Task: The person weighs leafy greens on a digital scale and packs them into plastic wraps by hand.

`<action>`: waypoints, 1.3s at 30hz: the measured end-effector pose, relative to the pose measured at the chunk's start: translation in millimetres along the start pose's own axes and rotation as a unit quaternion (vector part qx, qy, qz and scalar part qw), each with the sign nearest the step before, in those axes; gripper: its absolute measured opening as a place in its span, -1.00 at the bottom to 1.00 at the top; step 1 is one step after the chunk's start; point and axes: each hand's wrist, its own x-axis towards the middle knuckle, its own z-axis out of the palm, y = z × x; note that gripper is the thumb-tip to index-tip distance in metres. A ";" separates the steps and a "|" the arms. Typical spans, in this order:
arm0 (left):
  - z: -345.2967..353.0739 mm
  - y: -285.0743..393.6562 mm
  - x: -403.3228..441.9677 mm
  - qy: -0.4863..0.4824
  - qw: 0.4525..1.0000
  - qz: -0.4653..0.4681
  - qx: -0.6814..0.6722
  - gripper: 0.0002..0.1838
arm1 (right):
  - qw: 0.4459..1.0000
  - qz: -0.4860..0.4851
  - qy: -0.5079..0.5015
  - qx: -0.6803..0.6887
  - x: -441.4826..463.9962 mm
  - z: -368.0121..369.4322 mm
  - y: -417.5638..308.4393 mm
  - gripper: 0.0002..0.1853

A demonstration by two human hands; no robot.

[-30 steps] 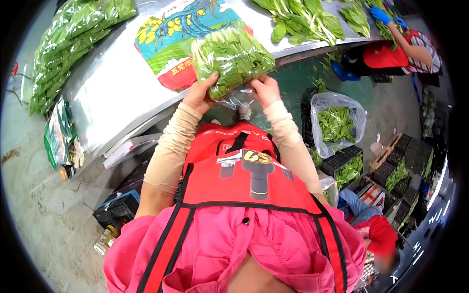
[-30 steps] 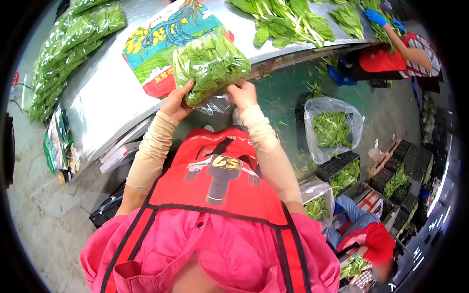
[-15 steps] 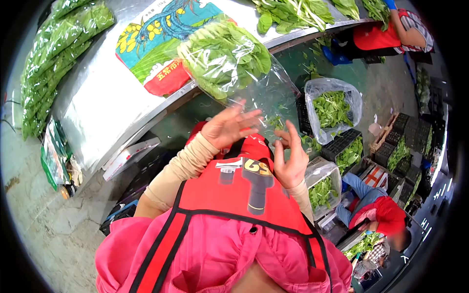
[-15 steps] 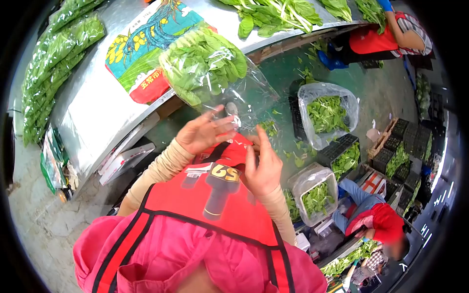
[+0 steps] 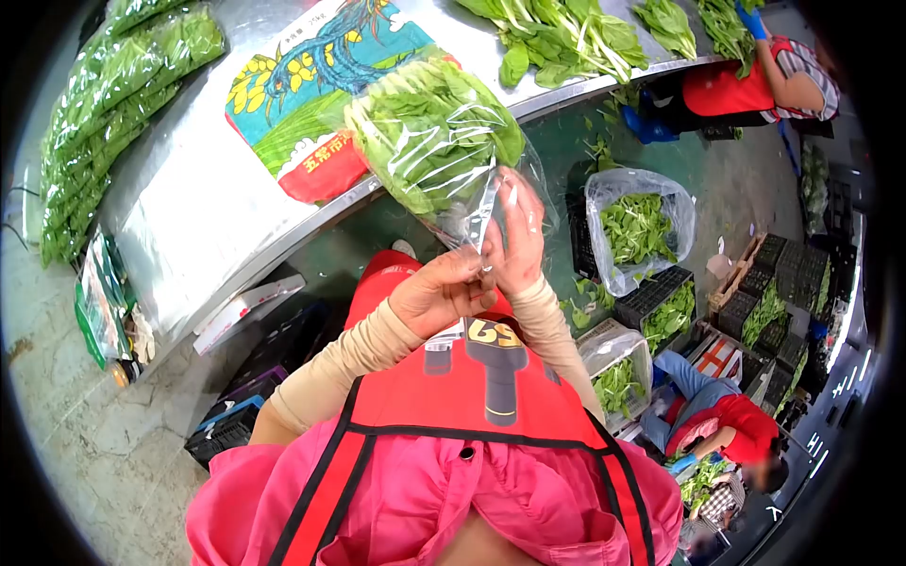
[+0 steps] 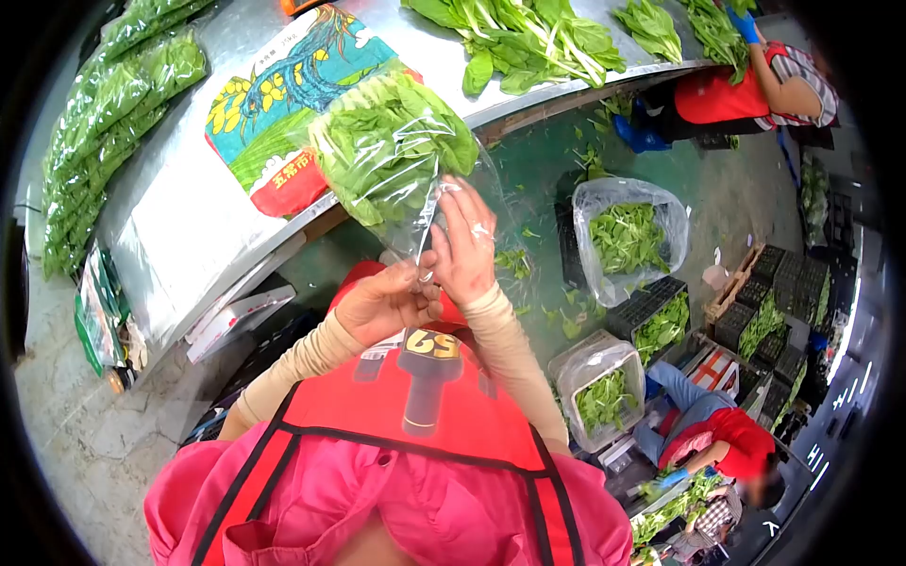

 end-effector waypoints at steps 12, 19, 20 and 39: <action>6.0 2.5 8.7 0.000 1.000 0.002 0.016 -0.75 | 0.998 -0.008 0.059 -0.035 58.9 32.6 12.5 -0.63; 6.8 4.8 10.9 0.026 0.998 -0.005 0.057 -0.81 | 0.998 0.064 0.028 0.002 70.5 32.5 17.8 -0.74; 9.0 5.1 11.2 0.025 0.999 -0.003 0.047 -0.84 | 0.998 0.056 0.019 -0.019 69.6 32.9 18.9 -0.73; 8.1 8.4 14.0 0.035 0.997 -0.001 0.069 -0.85 | 0.987 0.112 0.083 0.076 69.7 30.8 4.0 -0.90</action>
